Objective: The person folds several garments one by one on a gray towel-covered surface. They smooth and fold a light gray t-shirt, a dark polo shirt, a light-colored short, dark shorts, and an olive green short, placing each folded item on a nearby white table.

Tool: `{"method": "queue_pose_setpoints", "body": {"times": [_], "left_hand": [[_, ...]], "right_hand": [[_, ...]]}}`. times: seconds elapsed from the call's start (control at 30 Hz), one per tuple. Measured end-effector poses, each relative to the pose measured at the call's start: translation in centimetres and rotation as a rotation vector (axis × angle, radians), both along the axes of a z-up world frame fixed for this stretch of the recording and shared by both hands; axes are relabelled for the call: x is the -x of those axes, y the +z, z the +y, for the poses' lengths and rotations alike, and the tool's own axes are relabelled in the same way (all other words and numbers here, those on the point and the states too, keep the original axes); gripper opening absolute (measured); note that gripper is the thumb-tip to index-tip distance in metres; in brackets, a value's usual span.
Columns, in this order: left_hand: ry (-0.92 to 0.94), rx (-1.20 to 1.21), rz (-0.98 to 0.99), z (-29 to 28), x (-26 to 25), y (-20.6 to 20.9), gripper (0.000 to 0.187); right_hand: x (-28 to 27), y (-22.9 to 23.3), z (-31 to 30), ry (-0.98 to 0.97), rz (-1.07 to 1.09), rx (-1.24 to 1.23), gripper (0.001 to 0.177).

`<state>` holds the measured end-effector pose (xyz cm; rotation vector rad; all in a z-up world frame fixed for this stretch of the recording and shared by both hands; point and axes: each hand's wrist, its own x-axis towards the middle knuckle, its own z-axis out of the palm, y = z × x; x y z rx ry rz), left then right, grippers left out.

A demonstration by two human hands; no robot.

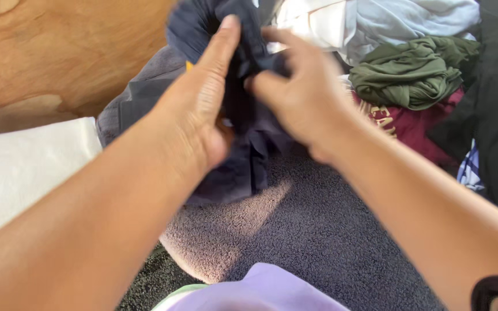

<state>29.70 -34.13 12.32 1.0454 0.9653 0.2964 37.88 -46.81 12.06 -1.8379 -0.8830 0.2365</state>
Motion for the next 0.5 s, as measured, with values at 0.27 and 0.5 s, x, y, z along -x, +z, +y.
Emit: {"method": "queue_pose_setpoints", "body": {"times": [0.27, 0.5], "left_hand": [[-0.051, 0.525, -0.334, -0.1, 0.2, -1.7, 0.059], [0.001, 0.618, -0.564, -3.3, -2.2, 2.4, 0.07]], "right_hand": [[1.6, -2.6, -3.2, 0.294, 0.025, -0.053, 0.073], [3.1, -10.6, -3.8, -0.249, 0.48, -0.073, 0.044]]}}
